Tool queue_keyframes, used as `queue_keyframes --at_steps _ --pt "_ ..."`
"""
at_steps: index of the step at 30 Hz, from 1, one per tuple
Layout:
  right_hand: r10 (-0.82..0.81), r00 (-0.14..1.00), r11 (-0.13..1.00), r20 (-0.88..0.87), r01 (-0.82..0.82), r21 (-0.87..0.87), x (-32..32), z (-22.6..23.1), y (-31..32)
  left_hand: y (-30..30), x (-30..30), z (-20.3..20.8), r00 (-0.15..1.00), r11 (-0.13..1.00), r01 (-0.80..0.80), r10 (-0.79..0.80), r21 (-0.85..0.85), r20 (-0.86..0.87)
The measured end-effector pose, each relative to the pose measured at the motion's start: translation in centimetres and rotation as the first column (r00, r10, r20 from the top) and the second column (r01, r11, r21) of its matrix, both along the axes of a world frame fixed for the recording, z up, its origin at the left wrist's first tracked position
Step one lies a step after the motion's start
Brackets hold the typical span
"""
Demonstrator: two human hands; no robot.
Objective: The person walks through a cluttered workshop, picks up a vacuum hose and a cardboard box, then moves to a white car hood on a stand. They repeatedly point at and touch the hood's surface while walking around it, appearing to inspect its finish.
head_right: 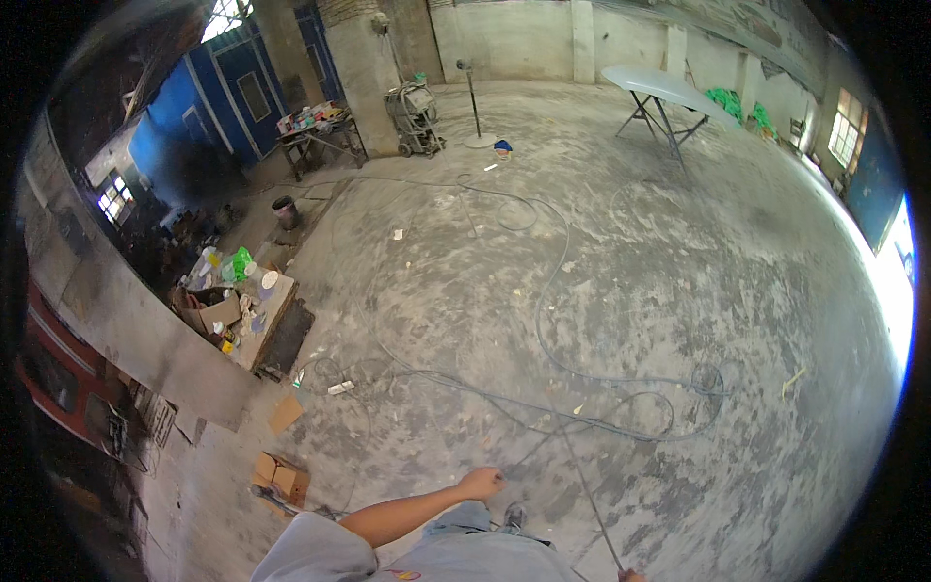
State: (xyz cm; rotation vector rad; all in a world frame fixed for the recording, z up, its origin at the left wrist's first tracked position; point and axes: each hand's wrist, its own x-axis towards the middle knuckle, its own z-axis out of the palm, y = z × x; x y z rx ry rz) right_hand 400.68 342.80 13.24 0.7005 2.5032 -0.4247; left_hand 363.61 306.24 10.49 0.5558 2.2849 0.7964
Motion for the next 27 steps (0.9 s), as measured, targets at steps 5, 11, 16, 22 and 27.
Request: queue_keyframes --at_steps 5,11,16,22,27 --pt "-0.468 0.835 0.862 0.291 0.504 -0.060 11.8 1.6 0.5 2.6 2.7 -1.6 0.989 0.980 0.144 -0.142 -0.133 0.031" --pt "-0.560 0.743 0.766 0.366 0.632 -0.112 17.9 1.8 -0.3 2.7 3.2 -2.9 0.910 0.870 0.413 -0.407 -0.269 0.081" --pt "-0.506 0.779 0.761 0.370 0.605 -0.234 20.0 1.8 0.0 0.8 1.6 -0.1 0.942 0.867 0.333 -0.320 -0.372 0.098" --pt "-0.250 0.964 0.948 0.088 0.262 -0.180 6.9 -0.2 -1.5 -3.1 0.0 0.5 0.994 0.899 0.092 -0.059 -0.429 0.090" --pt "-0.045 0.928 0.999 -0.369 0.051 0.007 -16.2 0.9 -3.3 -8.7 -1.4 -2.8 0.999 0.907 -0.044 0.048 -0.418 0.000"
